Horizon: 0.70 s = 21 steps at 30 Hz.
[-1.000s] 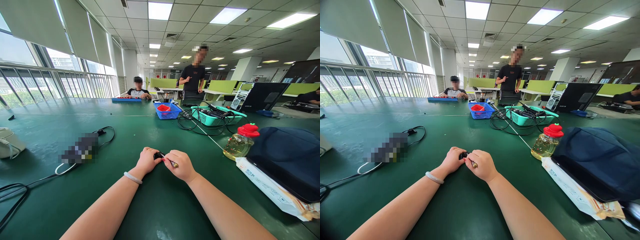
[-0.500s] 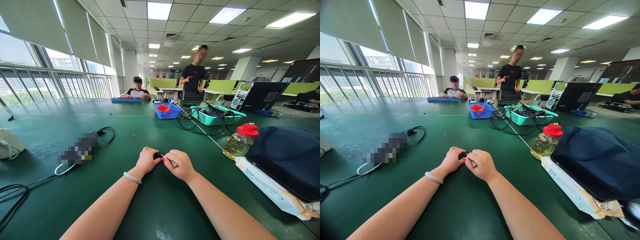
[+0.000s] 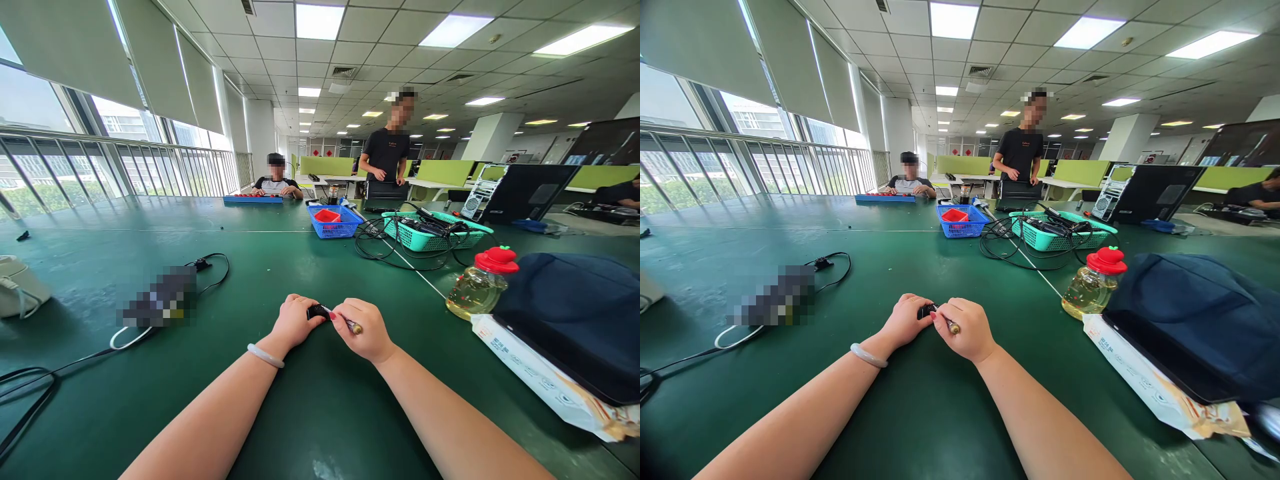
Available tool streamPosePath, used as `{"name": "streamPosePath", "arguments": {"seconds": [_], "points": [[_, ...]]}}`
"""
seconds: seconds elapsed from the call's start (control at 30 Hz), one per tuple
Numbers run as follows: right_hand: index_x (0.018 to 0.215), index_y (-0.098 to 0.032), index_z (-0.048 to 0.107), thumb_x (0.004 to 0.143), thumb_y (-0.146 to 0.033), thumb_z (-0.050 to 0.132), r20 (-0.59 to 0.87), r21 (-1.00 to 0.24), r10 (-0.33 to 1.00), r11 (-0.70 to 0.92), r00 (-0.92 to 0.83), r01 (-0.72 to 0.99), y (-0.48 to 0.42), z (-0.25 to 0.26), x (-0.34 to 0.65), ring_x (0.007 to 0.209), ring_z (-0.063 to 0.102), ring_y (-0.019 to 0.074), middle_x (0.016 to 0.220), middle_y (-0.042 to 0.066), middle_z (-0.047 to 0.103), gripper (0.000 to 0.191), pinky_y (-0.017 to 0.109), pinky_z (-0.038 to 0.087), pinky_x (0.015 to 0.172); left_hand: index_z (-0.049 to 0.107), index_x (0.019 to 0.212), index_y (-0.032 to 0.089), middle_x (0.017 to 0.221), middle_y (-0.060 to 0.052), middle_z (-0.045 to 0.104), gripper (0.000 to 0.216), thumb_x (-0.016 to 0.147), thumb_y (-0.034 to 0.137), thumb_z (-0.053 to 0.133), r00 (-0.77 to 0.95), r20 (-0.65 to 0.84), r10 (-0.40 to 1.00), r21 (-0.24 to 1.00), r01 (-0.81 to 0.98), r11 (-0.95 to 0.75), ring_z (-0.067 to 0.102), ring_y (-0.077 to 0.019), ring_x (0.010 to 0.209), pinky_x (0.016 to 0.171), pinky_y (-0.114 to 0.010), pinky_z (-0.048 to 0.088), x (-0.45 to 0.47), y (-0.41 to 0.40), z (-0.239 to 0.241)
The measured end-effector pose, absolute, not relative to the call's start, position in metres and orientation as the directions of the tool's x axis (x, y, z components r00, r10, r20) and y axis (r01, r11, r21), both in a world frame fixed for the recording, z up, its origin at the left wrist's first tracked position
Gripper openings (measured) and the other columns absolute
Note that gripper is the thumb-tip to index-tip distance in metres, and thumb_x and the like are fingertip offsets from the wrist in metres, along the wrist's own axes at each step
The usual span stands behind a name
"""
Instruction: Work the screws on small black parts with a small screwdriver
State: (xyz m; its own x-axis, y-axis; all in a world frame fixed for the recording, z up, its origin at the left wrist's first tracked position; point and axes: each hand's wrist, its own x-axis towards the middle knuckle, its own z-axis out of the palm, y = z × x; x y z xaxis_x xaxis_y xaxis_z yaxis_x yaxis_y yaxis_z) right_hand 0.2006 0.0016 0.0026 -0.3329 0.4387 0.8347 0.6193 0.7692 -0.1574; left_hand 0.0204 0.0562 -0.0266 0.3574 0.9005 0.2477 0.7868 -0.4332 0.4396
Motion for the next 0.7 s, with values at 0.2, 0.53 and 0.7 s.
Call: {"name": "streamPosePath", "arguments": {"seconds": [0.2,0.53,0.7], "points": [[0.066,-0.022,0.056,0.098,-0.024,0.046,0.839,-0.276,0.504,0.719,-0.206,0.637,0.0028,0.0018,0.2014,0.054,0.049,0.0128,0.059,0.000,0.055,0.033,0.026,0.039,0.055,0.075,0.109,0.023,0.111,-0.007,0.076,0.030,0.084,0.037,0.069,0.354,0.243,0.903,0.438,0.791,-0.428,0.055,-0.0313,0.119,0.104,-0.043,0.045,0.0204,0.0563,-0.0268],[0.063,-0.023,0.055,0.098,-0.026,0.043,0.781,-0.417,0.608,0.677,-0.141,0.607,0.0046,-0.0003,0.2042,0.057,0.054,0.0142,0.061,0.002,0.057,0.038,0.027,0.043,0.058,0.075,0.110,0.024,0.113,-0.006,0.076,0.029,0.083,0.036,0.071,0.337,0.236,0.911,0.447,0.795,-0.410,0.055,-0.0304,0.119,0.105,-0.044,0.044,0.0213,0.0556,-0.0259],[0.062,-0.023,0.051,0.098,-0.024,0.041,0.771,-0.382,0.605,0.689,-0.199,0.617,0.0047,-0.0007,0.2025,0.055,0.052,0.0132,0.059,0.001,0.056,0.037,0.026,0.040,0.057,0.075,0.111,0.023,0.114,-0.007,0.075,0.032,0.083,0.036,0.072,0.336,0.235,0.912,0.447,0.796,-0.408,0.055,-0.0310,0.121,0.105,-0.043,0.045,0.0213,0.0557,-0.0263]]}}
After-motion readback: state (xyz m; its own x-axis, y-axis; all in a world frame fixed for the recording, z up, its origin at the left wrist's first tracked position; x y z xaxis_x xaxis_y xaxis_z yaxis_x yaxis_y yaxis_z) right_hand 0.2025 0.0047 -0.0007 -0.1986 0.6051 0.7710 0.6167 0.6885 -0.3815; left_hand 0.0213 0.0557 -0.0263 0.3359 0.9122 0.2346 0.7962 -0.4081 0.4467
